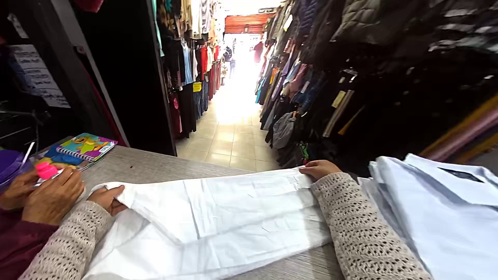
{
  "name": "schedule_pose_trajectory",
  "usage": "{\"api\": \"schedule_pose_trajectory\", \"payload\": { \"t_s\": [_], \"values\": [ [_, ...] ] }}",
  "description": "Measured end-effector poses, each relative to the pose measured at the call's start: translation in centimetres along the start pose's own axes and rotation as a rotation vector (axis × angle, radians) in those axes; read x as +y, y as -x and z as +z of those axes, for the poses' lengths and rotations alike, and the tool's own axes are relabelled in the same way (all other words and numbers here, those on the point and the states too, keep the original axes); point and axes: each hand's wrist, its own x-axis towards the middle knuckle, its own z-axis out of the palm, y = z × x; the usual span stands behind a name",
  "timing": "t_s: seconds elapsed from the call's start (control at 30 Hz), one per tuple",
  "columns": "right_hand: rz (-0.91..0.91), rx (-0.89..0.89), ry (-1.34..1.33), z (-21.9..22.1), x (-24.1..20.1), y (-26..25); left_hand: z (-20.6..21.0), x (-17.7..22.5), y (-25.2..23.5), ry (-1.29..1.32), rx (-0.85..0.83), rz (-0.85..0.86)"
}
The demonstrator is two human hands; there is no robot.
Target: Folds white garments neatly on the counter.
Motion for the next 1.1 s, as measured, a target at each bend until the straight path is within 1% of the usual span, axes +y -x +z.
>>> {"api": "schedule_pose_trajectory", "payload": {
  "t_s": [0.03, 0.07, 0.1, 0.17, 0.27, 0.3, 0.37, 0.43, 0.5, 0.53, 0.6, 0.67, 0.73, 0.77, 0.83, 0.97, 1.1],
  "values": [
    [-0.116, 0.072, -0.013, 0.7, 3.9, -4.0, 0.4, 0.7, 0.7, -0.057, 0.003, 0.032],
    [-0.233, 0.181, -0.046, 1.7, 7.6, -8.0, 0.3, 1.6, 1.8, -0.107, -0.002, 0.078],
    [-0.282, 0.231, -0.096, 2.4, 9.8, -10.6, -0.2, 2.7, 3.3, -0.115, -0.028, 0.128],
    [-0.269, 0.261, -0.154, 3.5, 11.4, -12.4, -0.2, 3.8, 5.3, -0.171, -0.031, 0.221],
    [-0.251, 0.324, -0.195, 4.1, 10.4, -11.4, 0.7, 3.1, 5.5, -0.357, 0.042, 0.332],
    [-0.245, 0.328, -0.196, 4.2, 10.1, -11.1, 1.1, 3.0, 5.5, -0.453, 0.062, 0.316],
    [-0.24, 0.318, -0.182, 3.8, 9.8, -10.8, 2.0, 3.6, 6.6, -0.578, 0.041, 0.237],
    [-0.227, 0.334, -0.173, 2.9, 9.9, -10.7, 2.5, 3.9, 7.5, -0.578, 0.047, 0.222],
    [-0.231, 0.318, -0.18, 1.5, 9.8, -10.1, 2.8, 4.2, 8.3, -0.497, 0.042, 0.222],
    [-0.233, 0.267, -0.162, 0.8, 9.7, -9.7, 2.9, 4.3, 8.5, -0.444, 0.039, 0.225],
    [-0.208, 0.099, -0.086, 0.0, 9.5, -9.4, 2.8, 4.3, 8.5, -0.372, 0.026, 0.225],
    [-0.183, -0.064, 0.005, -0.3, 9.3, -9.3, 2.1, 3.7, 7.2, -0.337, 0.022, 0.233],
    [-0.164, -0.128, 0.08, -0.2, 9.1, -9.5, 1.2, 2.5, 4.6, -0.276, 0.026, 0.254],
    [-0.16, -0.14, 0.105, -0.1, 9.2, -9.6, 1.1, 2.3, 4.1, -0.256, 0.028, 0.254],
    [-0.18, -0.091, 0.099, 0.2, 9.2, -9.7, 1.1, 2.5, 4.3, -0.224, 0.029, 0.243],
    [-0.285, 0.149, -0.104, 0.6, 9.2, -9.5, 0.7, 2.3, 3.6, -0.181, 0.022, 0.247],
    [-0.261, 0.295, -0.33, 2.2, 8.8, -9.9, 1.2, 2.7, 4.3, -0.182, 0.072, 0.222]
  ]
}}
